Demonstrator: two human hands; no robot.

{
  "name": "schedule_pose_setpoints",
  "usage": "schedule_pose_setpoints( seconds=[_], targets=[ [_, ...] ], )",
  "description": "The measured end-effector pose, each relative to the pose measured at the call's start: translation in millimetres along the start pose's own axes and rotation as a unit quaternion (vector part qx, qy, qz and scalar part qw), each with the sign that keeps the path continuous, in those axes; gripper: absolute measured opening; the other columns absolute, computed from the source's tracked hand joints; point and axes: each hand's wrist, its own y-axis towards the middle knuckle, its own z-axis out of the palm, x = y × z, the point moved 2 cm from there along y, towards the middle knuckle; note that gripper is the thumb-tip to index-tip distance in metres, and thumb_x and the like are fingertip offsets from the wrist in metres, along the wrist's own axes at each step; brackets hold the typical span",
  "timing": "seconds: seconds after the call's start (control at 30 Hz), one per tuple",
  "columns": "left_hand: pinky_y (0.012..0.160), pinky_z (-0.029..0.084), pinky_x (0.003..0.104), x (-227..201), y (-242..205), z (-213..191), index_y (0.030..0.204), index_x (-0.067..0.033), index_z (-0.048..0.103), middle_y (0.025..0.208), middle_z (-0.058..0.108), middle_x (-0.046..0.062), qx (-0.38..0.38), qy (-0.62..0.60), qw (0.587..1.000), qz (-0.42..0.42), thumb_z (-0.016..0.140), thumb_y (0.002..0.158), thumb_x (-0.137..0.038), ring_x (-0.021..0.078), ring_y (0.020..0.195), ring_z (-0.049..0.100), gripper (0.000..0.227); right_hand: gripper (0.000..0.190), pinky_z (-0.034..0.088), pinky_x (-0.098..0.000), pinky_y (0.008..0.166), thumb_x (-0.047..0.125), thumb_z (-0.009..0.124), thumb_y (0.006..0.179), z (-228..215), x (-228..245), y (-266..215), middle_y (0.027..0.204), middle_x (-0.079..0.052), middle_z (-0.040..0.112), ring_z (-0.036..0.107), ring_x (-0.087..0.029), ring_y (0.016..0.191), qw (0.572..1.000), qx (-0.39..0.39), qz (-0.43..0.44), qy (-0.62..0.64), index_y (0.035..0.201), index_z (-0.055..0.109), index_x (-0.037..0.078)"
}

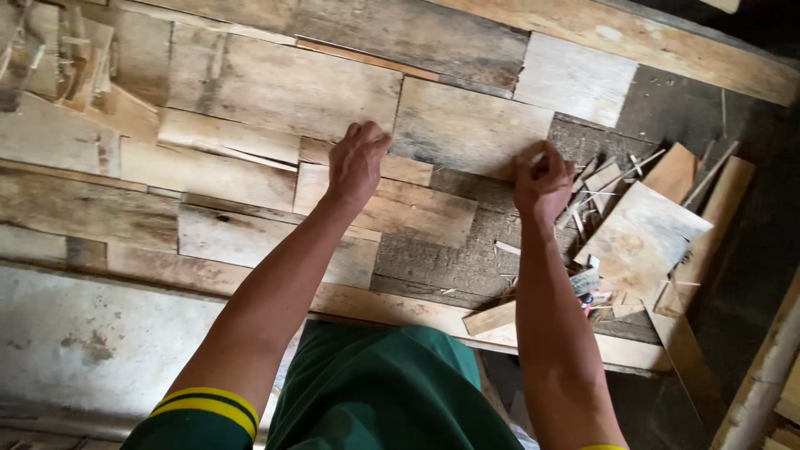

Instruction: Trimming and fitting thin strips of wood veneer on a workbench using a utility knife.

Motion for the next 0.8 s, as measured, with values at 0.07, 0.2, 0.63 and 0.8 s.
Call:
schedule_pose_setpoints(
  seconds=[0.07, 0.2, 0.63, 0.8],
  targets=[
    [0.069, 0.063, 0.029, -2.8, 4.1, -10.8, 0.108, -0.015, 0.077, 0.109, 0.07, 0.0, -0.008, 0.037, 0.999, 0.021, 0.07, 0.097, -0.004, 0.0203, 0.097, 0.066, 0.017, 0.04, 0.05, -0.0419, 0.073, 0.028, 0.088, 0.085, 3.6, -2.7, -1.5, 0.079, -0.005, 0.063, 0.056, -0.025, 0.083, 1.0, -0.006, -0.009, 0.007, 0.119, 0.074, 0.012],
    [0.063, 0.061, 0.028, 0.3, 4.2, -5.8, 0.125, -0.0204, 0.077, 0.105, 0.069, 0.004, -0.091, -0.047, 0.992, 0.077, 0.072, 0.095, -0.006, 0.0201, 0.089, 0.062, 0.034, 0.048, 0.052, -0.0394, 0.072, 0.029, 0.09, 0.081, -0.3, 3.0, -3.7, 0.089, -0.006, 0.061, 0.058, -0.023, 0.081, 0.999, -0.014, 0.028, 0.01, 0.122, 0.074, 0.012],
    [0.076, 0.061, 0.029, -3.9, 5.3, -2.0, 0.127, -0.0295, 0.076, 0.116, 0.064, 0.0, 0.039, 0.014, 0.999, 0.0, 0.07, 0.098, -0.008, 0.0202, 0.097, 0.059, 0.037, 0.051, 0.053, -0.0379, 0.073, 0.034, 0.091, 0.08, 1.0, -0.5, -3.1, 0.094, -0.007, 0.056, 0.06, -0.02, 0.081, 0.998, 0.0, 0.055, 0.009, 0.125, 0.075, 0.016],
    [0.073, 0.06, 0.033, -17.6, 13.2, -18.7, 0.126, -0.0197, 0.073, 0.122, 0.062, 0.001, 0.136, 0.113, 0.984, -0.014, 0.075, 0.09, -0.018, 0.0225, 0.103, 0.059, 0.036, 0.04, 0.051, -0.04, 0.074, 0.035, 0.092, 0.084, 0.2, 2.1, -3.4, 0.089, -0.006, 0.058, 0.058, -0.021, 0.082, 0.998, 0.034, 0.053, -0.017, 0.116, 0.077, 0.016]
  ],
)
